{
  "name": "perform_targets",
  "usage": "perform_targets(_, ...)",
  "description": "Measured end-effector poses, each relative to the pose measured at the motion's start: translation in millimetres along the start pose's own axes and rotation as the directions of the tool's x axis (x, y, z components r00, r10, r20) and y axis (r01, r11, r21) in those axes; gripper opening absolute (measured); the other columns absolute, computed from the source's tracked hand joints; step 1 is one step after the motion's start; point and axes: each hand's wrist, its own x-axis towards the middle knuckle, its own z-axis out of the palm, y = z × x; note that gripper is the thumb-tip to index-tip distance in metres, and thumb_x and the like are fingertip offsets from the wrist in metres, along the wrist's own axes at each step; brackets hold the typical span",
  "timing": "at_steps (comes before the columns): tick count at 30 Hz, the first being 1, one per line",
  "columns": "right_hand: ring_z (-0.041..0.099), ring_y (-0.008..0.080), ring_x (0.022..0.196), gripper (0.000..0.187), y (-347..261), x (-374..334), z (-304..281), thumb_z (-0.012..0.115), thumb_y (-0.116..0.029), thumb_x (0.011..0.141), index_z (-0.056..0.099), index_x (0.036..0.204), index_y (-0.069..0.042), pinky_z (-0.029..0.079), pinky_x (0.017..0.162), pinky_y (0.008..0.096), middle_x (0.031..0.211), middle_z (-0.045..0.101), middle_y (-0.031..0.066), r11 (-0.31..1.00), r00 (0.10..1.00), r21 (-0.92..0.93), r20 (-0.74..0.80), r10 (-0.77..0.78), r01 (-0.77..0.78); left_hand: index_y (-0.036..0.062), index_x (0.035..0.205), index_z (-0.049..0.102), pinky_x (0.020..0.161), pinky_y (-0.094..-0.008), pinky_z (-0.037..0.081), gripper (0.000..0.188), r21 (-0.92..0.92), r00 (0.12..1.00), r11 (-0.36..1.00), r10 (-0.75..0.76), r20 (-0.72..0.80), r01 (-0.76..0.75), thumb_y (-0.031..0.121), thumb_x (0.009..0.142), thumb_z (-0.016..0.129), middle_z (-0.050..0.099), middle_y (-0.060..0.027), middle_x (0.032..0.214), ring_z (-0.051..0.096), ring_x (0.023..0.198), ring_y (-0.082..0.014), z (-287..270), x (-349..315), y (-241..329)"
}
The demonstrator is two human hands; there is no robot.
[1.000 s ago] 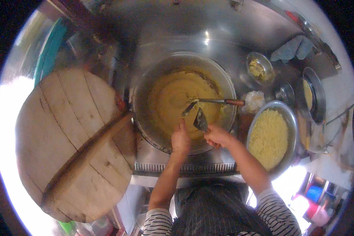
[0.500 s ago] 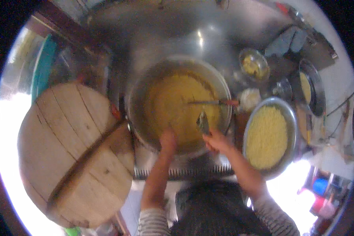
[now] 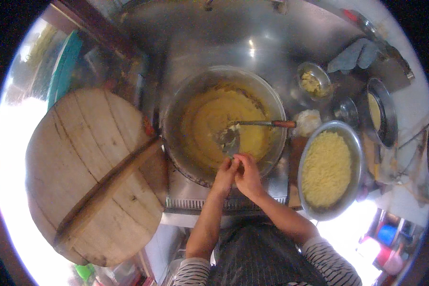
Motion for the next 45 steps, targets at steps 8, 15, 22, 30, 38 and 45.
perform_targets(8,0.052,0.0277,0.093,0.03,42,98,-76,0.054,-0.008,0.072,0.055,0.101,-0.005,0.043,0.077,0.0409,0.1,0.056,0.0123,0.547,0.987,-0.829,0.041,-0.154,0.119,0.0051,0.093,0.05,0.042,-0.0273,0.039,0.025,-0.042,0.976,0.992,-0.128,-0.174,0.122,0.027,0.082,0.057,0.052,-0.0008,0.068,0.047,0.051,-0.0116,-26,-23,24)
perform_targets(15,0.058,0.0265,0.085,0.022,87,141,-91,0.053,-0.022,0.072,0.063,0.086,-0.008,0.042,0.075,0.0461,0.091,0.061,0.0117,0.296,0.846,-0.928,0.339,0.411,0.228,0.0082,0.084,0.051,0.039,-0.0256,0.036,0.016,-0.104,0.98,0.994,-0.047,-0.191,0.027,0.024,0.084,0.052,0.049,-0.001,0.059,0.044,0.043,-0.011,-43,-30,20)
perform_targets(22,0.051,0.019,0.06,0.039,27,52,2,0.048,-0.038,0.077,0.061,0.077,0.0,0.039,0.052,0.0348,0.07,0.058,0.0096,0.908,0.447,-0.362,0.79,0.419,-0.211,0.0053,0.082,0.051,0.045,-0.0248,0.039,0.018,-0.101,0.982,0.994,-0.064,-0.177,0.046,0.023,0.085,0.05,0.053,-0.0036,0.067,0.049,0.052,-0.0107,-58,-50,60)
perform_targets(30,0.056,0.0138,0.078,0.024,6,41,30,0.043,-0.031,0.089,0.054,0.099,-0.012,0.047,0.065,0.0321,0.089,0.058,0.0002,0.141,0.61,0.593,0.764,0.211,-0.792,0.0039,0.096,0.053,0.061,-0.0237,0.041,0.02,-0.189,0.994,0.982,0.004,-0.112,-0.026,0.02,0.085,0.05,0.056,-0.0021,0.081,0.051,0.07,-0.0106,-57,-20,61)
perform_targets(38,0.053,0.0132,0.077,0.021,4,38,3,0.048,-0.016,0.081,0.053,0.101,-0.01,0.042,0.064,0.0282,0.086,0.057,0.0014,0.217,0.729,0.734,0.502,0.466,-0.644,0.0009,0.114,0.048,0.078,-0.0265,0.042,0.041,-0.045,0.99,0.992,-0.118,0.074,0.121,0.022,0.081,0.06,0.057,-0.0042,0.098,0.052,0.089,-0.0133,-11,-10,43)
perform_targets(45,0.052,0.0129,0.064,0.014,8,44,-38,0.045,-0.015,0.087,0.05,0.098,-0.008,0.042,0.051,0.0231,0.08,0.055,0.0051,0.503,0.757,0.813,-0.124,0.642,-0.294,0.0039,0.103,0.052,0.053,-0.0249,0.043,0.025,-0.097,0.99,0.993,-0.057,0.127,0.07,0.023,0.088,0.047,0.06,-0.0069,0.083,0.055,0.068,-0.0128,-7,24,62)
